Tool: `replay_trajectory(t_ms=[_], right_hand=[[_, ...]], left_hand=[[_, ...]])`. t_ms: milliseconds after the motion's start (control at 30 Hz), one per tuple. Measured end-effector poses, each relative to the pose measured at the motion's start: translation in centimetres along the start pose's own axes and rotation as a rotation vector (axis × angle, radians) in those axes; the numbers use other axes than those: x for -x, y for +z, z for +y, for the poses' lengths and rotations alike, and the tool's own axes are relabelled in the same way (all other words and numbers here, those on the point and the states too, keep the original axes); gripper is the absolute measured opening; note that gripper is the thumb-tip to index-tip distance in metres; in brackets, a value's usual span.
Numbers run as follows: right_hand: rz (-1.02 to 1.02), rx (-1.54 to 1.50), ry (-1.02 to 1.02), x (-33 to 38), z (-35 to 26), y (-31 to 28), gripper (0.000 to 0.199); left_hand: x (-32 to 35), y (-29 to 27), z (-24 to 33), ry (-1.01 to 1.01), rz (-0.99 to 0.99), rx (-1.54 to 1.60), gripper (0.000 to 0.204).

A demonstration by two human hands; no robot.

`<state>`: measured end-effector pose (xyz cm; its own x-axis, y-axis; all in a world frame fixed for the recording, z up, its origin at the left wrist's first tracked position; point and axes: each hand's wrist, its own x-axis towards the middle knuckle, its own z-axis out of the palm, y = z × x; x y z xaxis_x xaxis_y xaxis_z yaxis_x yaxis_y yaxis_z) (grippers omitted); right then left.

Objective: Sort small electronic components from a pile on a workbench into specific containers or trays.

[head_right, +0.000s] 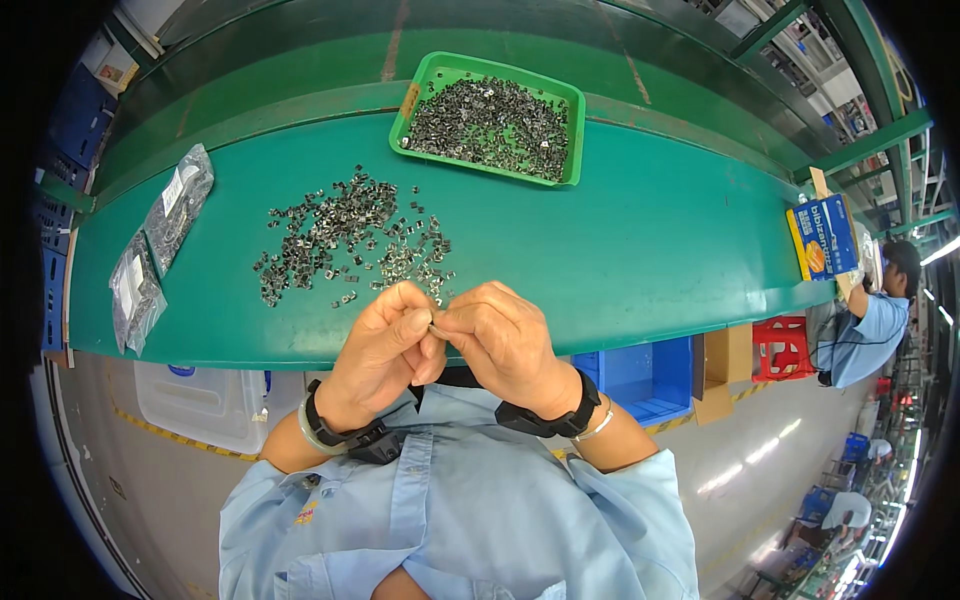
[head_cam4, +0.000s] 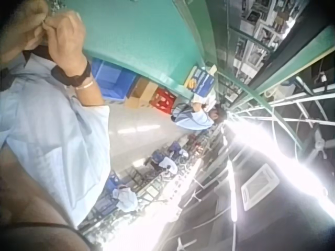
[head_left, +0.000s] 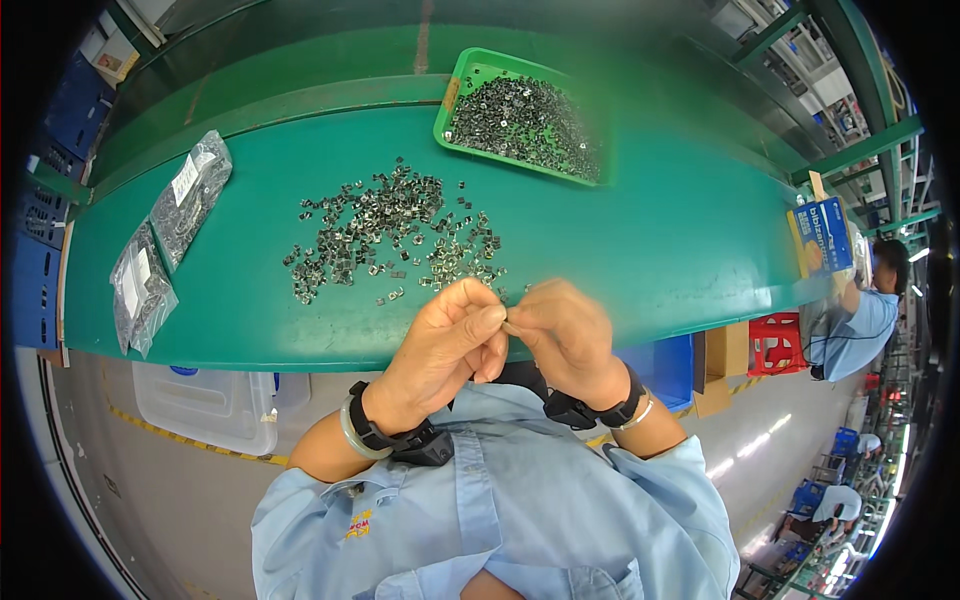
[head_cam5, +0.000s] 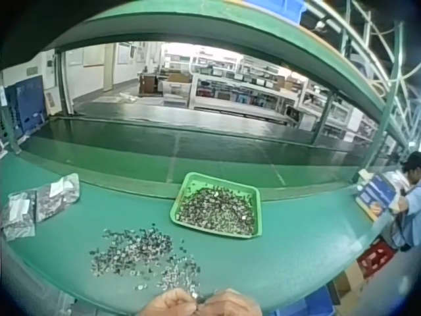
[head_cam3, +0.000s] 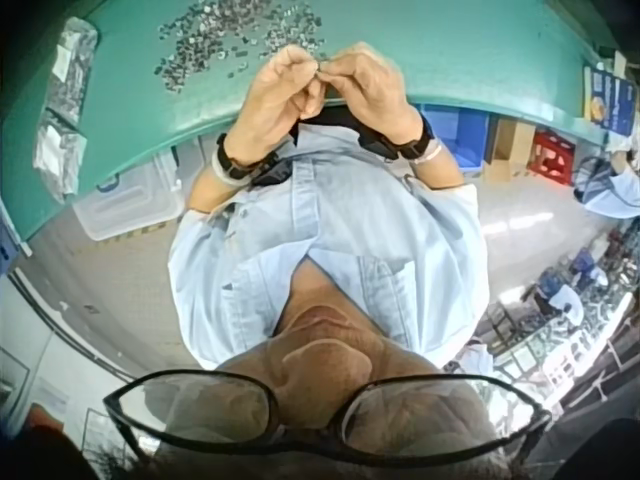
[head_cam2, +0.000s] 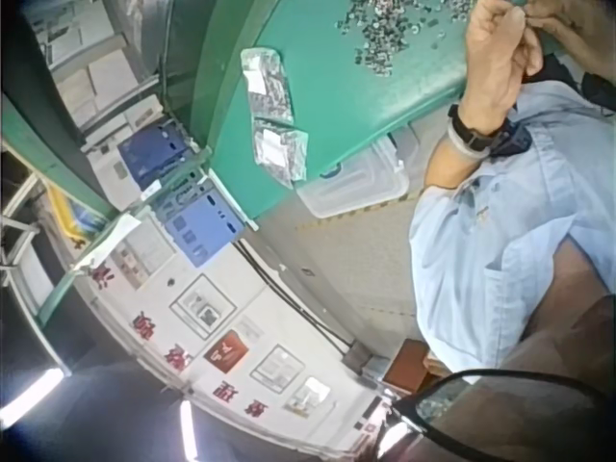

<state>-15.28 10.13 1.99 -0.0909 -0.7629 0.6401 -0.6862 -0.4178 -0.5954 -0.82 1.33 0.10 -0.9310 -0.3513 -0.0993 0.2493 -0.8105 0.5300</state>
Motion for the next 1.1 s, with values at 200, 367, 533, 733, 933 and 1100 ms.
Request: replay_trajectory(t_ms=[200, 367, 533, 733, 933, 1100], right_hand=[[0.004, 0.035, 0.029, 0.2, -0.1, -0.2, 0.019], [0.034, -0.05, 0.139, 0.4, -0.2, -0.3, 0.019], [0.057, -0.153, 0.257, 0.8, -0.4, -0.2, 0.017], [0.078, -0.11, 0.251, 0.9, -0.5, 0.0, 0.017], [0.002, -0.017, 0.195, -1.2, 0.6, -1.8, 0.009], [0.124, 0.195, 0.322, -7.8, 5.5, -5.2, 0.007]], left_hand=[[0.0, 0.3, 0.0, -0.001, 0.049, -0.098, 0.015], [0.2, 0.6, 0.0, -0.005, 0.034, -0.059, 0.015], [0.0, 0.7, -0.3, 0.03, 0.059, -0.092, 0.017], [-0.3, 0.5, -0.6, 0.053, 0.05, -0.124, 0.017], [-0.4, 0.9, -0.2, 0.067, 0.065, -0.169, 0.018], [-0.4, 0.5, 0.1, 0.141, 0.12, -0.197, 0.02]])
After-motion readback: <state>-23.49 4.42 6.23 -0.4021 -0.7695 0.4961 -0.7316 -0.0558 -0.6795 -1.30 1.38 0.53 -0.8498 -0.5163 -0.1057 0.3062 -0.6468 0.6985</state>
